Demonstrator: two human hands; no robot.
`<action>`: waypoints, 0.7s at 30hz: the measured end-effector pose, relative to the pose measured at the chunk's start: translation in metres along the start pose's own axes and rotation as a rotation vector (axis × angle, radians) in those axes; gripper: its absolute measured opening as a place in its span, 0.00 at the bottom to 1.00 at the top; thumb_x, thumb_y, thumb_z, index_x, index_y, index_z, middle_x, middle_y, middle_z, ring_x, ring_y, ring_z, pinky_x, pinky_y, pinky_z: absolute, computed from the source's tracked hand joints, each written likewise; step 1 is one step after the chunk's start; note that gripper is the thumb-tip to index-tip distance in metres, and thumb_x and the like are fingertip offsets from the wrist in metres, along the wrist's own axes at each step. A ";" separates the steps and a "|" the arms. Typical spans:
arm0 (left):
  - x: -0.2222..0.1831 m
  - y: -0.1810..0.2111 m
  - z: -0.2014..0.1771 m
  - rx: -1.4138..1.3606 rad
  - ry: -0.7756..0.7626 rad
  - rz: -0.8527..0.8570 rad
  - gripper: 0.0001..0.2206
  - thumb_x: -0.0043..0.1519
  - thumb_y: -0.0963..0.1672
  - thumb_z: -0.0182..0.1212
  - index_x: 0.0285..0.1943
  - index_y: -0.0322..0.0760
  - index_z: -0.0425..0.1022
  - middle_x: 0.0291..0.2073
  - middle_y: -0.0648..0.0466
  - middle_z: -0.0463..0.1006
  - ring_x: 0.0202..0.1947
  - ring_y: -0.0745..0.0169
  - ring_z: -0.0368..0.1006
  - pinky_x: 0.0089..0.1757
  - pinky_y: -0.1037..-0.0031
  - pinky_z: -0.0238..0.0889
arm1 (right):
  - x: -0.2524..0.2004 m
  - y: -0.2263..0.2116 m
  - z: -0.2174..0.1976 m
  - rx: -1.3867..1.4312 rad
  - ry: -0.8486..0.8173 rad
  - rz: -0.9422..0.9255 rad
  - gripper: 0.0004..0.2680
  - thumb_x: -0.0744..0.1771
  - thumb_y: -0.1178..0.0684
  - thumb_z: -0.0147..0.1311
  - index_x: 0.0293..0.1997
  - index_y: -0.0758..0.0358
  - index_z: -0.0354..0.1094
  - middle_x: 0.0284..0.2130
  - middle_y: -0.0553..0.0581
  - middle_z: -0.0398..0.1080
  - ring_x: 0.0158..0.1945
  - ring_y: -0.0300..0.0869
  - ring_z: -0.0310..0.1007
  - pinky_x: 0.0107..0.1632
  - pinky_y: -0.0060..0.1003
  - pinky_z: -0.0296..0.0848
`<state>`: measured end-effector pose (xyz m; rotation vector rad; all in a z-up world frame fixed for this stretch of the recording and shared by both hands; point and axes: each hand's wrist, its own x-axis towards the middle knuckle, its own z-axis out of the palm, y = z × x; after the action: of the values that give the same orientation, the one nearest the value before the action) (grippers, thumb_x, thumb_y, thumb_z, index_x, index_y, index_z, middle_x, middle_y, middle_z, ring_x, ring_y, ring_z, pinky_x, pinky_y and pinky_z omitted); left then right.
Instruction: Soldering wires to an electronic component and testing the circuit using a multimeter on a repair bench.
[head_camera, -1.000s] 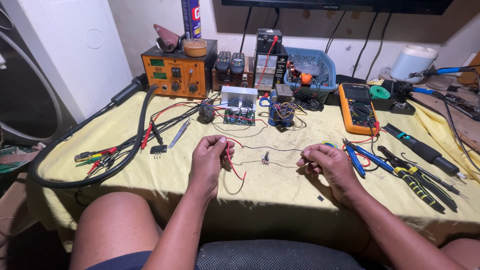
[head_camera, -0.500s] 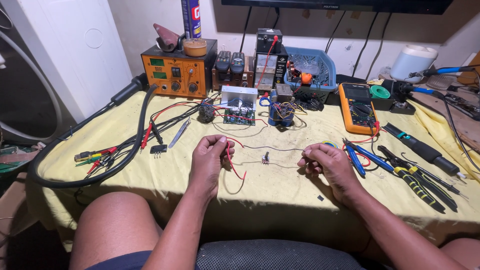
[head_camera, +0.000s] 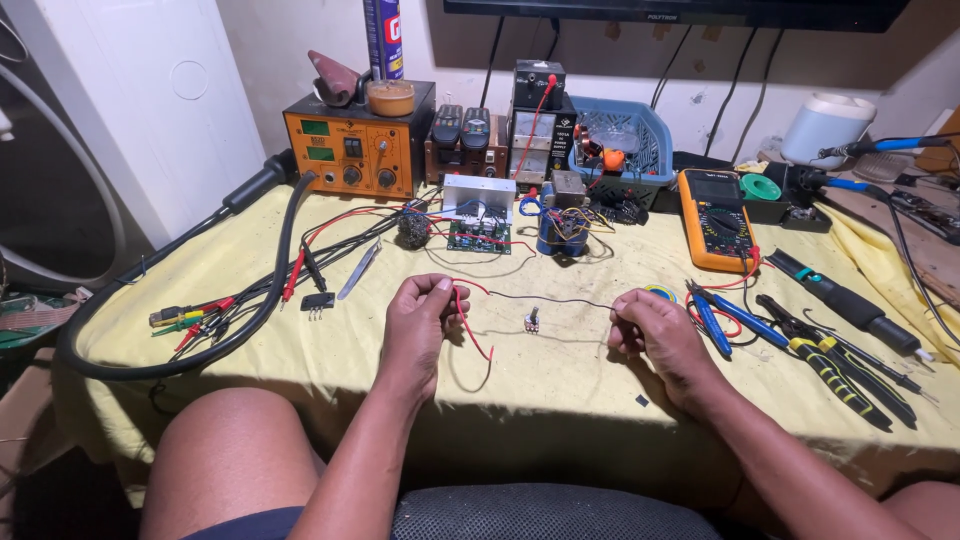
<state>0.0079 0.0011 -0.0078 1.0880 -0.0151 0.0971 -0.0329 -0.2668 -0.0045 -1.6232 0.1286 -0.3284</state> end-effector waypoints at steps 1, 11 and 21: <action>0.001 -0.001 -0.001 0.002 -0.002 0.004 0.07 0.67 0.42 0.57 0.52 0.34 0.70 0.37 0.45 0.80 0.33 0.66 0.77 0.34 0.84 0.72 | 0.001 0.000 -0.001 -0.015 -0.009 -0.010 0.05 0.65 0.55 0.53 0.34 0.64 0.72 0.19 0.62 0.71 0.23 0.39 0.67 0.27 0.29 0.62; -0.001 0.001 0.001 -0.002 0.023 0.014 0.07 0.68 0.42 0.56 0.51 0.33 0.70 0.36 0.45 0.80 0.32 0.66 0.76 0.34 0.85 0.71 | -0.005 -0.005 0.003 -0.018 -0.007 -0.022 0.04 0.64 0.56 0.52 0.31 0.65 0.70 0.15 0.62 0.67 0.22 0.39 0.62 0.26 0.30 0.59; 0.001 -0.002 0.002 0.010 0.056 0.018 0.06 0.69 0.41 0.53 0.51 0.33 0.68 0.35 0.46 0.79 0.32 0.67 0.73 0.32 0.85 0.69 | -0.002 -0.001 -0.006 -0.069 -0.069 -0.074 0.05 0.61 0.55 0.53 0.25 0.65 0.69 0.11 0.62 0.61 0.20 0.40 0.57 0.25 0.32 0.58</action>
<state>0.0090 -0.0011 -0.0086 1.0953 0.0257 0.1437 -0.0361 -0.2719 -0.0039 -1.7087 0.0277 -0.3266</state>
